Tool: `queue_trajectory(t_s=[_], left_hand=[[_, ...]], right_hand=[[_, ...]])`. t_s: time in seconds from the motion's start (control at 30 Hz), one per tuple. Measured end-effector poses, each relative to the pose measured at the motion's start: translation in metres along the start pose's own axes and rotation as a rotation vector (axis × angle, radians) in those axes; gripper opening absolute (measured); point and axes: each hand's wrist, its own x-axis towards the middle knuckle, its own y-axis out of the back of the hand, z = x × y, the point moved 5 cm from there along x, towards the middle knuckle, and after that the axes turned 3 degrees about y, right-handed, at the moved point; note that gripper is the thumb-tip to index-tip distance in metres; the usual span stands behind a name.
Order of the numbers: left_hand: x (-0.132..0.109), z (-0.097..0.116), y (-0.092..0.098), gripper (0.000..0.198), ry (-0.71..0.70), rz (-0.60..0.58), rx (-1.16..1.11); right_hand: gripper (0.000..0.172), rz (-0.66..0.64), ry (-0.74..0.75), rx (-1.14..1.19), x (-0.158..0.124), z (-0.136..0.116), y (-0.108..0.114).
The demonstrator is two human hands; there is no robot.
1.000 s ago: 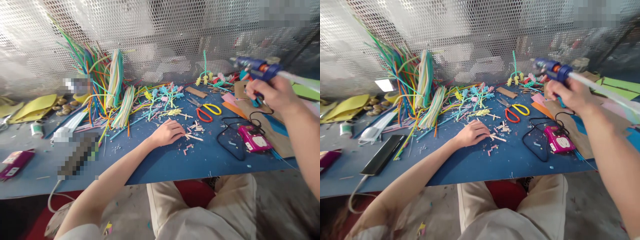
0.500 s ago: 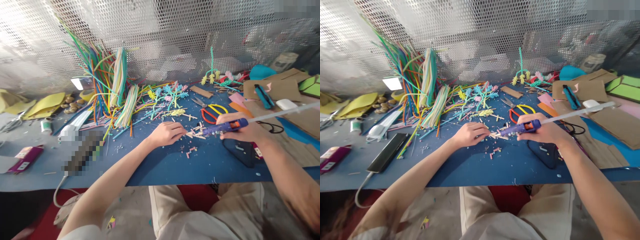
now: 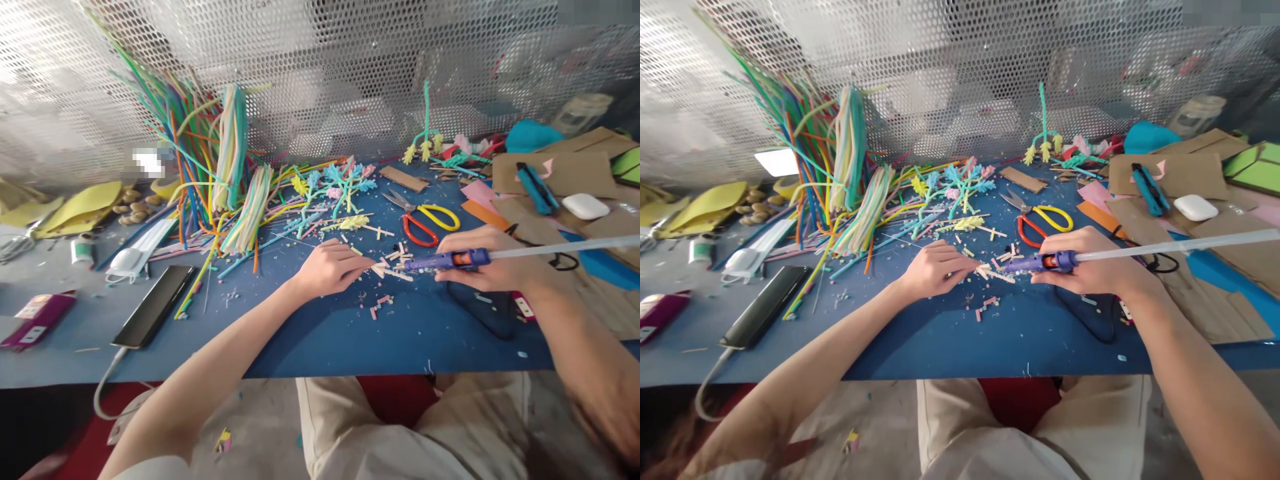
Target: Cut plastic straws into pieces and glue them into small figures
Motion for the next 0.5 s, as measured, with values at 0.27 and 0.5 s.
queue_trajectory(t_s=[0.27, 0.5], left_hand=[[0.001, 0.008, 0.005, 0.025, -0.037, 0.052, 0.055], [-0.001, 0.008, 0.005, 0.024, -0.039, 0.086, 0.053]], right_hand=[[0.028, 0.008, 0.060, -0.028, 0.002, -0.007, -0.004], [0.032, -0.012, 0.054, -0.050, 0.005, -0.012, -0.007]])
